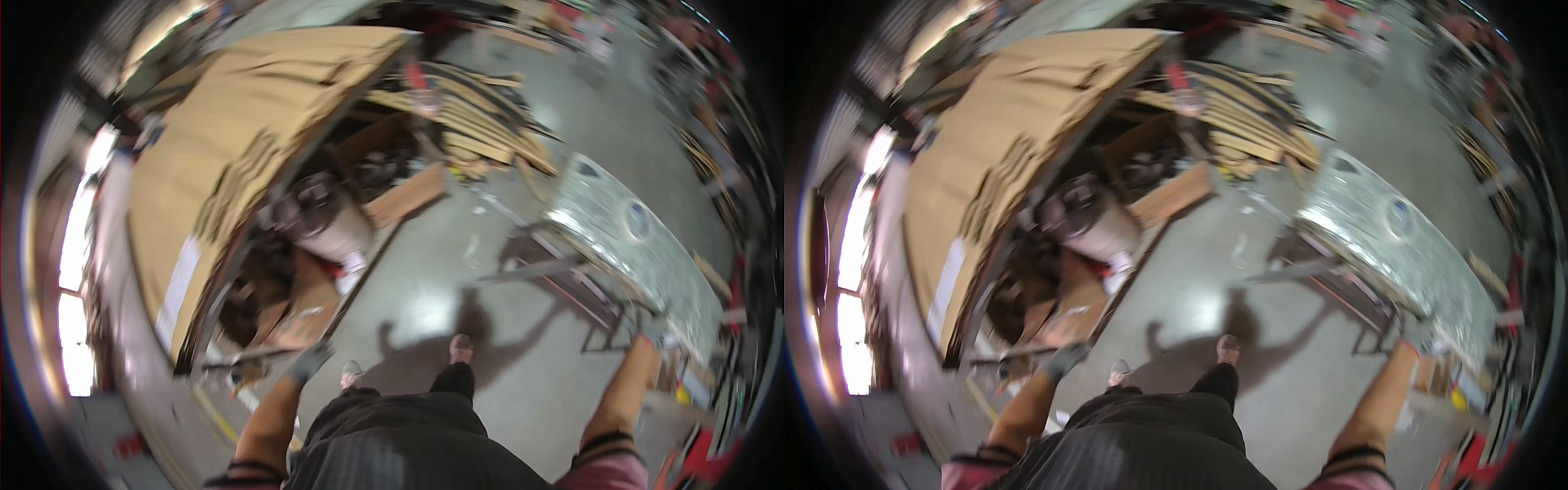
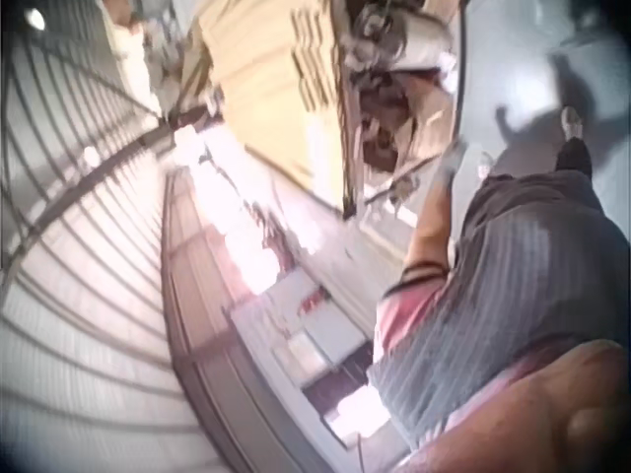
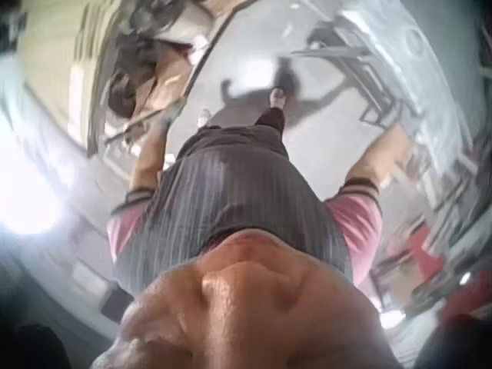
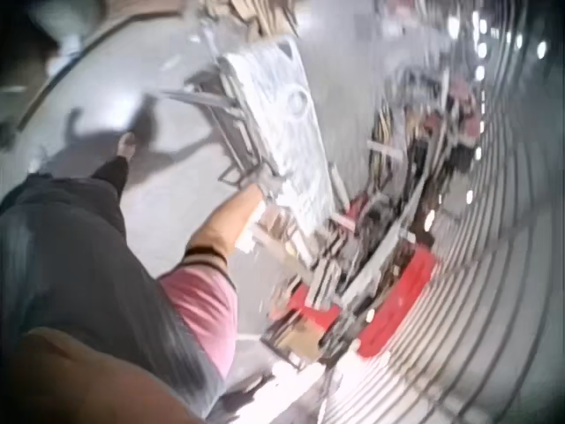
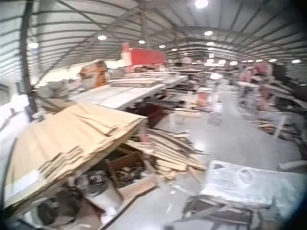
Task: Gather, align, label, and tape long cardboard components in a manufacturing facility.
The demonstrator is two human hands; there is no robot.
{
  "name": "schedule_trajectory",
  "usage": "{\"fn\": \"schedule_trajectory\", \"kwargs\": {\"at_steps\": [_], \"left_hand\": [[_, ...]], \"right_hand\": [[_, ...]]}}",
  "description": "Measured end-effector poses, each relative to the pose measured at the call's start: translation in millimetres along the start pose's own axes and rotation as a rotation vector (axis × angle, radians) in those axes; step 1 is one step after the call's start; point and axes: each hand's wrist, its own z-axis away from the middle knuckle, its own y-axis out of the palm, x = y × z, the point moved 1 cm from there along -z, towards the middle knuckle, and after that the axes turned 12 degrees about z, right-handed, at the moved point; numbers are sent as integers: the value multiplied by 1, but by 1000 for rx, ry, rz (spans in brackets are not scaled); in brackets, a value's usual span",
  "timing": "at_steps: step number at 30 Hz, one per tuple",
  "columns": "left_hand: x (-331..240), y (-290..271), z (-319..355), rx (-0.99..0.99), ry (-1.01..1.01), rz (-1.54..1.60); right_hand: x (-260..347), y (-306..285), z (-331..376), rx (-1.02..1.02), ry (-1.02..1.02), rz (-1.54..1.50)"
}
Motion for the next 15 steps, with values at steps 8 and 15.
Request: {"fn": "schedule_trajectory", "kwargs": {"at_steps": [8,15], "left_hand": [[-253,61,-96,147,309,1242],[-155,57,-12,-91,569,1737]], "right_hand": [[13,-81,177,706,846,-1993],[24,-176,436,851,663,-2056]]}}
